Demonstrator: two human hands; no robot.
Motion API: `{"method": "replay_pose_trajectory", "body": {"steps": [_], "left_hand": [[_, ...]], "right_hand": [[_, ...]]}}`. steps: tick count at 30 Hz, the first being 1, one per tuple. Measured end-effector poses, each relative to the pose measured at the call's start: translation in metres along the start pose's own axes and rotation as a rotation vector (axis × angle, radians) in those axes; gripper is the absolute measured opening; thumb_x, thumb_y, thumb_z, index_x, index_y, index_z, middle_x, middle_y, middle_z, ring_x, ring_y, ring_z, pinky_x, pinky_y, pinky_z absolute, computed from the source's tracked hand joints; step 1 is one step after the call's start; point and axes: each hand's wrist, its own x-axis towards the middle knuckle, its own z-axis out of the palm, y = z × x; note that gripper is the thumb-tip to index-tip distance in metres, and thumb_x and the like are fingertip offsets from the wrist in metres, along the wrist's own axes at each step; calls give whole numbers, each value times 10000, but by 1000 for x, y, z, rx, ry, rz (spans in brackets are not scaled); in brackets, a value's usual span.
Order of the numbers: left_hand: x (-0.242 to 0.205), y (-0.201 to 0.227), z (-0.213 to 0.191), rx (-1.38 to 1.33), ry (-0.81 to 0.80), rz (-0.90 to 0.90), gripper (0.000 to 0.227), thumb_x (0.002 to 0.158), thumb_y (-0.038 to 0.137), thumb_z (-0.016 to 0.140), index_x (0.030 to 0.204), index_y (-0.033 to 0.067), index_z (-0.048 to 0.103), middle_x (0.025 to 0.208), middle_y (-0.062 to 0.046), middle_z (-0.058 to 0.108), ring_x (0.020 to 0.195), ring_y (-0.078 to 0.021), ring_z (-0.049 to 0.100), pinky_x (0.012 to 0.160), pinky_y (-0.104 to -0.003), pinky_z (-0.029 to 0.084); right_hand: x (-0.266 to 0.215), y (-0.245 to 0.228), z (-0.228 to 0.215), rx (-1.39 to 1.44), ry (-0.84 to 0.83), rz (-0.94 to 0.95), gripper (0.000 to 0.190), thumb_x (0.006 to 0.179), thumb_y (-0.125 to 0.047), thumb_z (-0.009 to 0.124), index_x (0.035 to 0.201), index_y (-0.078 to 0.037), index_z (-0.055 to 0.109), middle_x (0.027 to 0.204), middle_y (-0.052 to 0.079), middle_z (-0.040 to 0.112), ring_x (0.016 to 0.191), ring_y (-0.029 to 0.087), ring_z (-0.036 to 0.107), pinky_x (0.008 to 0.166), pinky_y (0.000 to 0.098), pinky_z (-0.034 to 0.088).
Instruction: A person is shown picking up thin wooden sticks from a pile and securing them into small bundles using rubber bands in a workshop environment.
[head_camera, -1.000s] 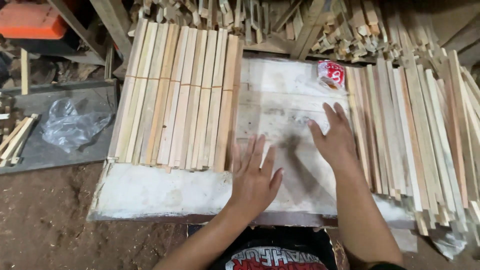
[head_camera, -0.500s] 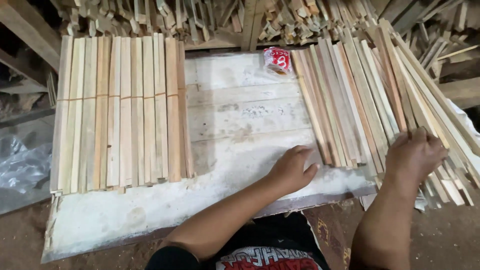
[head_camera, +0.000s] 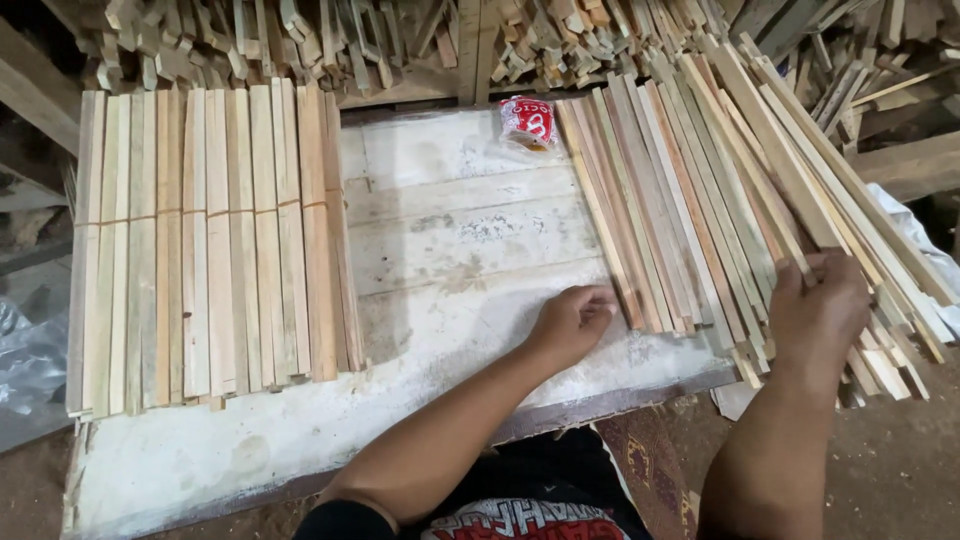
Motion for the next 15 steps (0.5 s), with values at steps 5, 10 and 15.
{"method": "replay_pose_trajectory", "body": {"steps": [5, 10, 15], "left_hand": [[-5, 6, -9, -147, 71, 18, 524, 1010, 352, 516, 1496, 159, 487, 1405, -163, 626, 1231, -309, 636, 1030, -444, 549], [-4, 22, -26, -596, 391, 178, 529, 1100, 277, 457, 1478, -89, 406, 1389, -264, 581, 1230, -341, 621, 1067, -460, 510], [16, 10, -64, -920, 667, -17, 324, 1090, 268, 480, 1272, 28, 600, 1059, -52, 698, 733, -118, 688, 570, -207, 584]], "right_hand": [[-65, -38, 19, 394, -149, 39, 118, 1107, -122, 550, 1035, -99, 459, 1034, 100, 496, 823, 194, 493, 653, 300, 517], [-133, -48, 63, 437, -427, -151, 182, 1030, -165, 620, 1053, 14, 637, 722, 133, 584, 644, 248, 567, 595, 339, 460], [-121, -48, 54, 344, -643, -344, 224, 896, -139, 740, 1069, 2, 763, 933, 265, 761, 906, 401, 754, 784, 470, 590]]}}
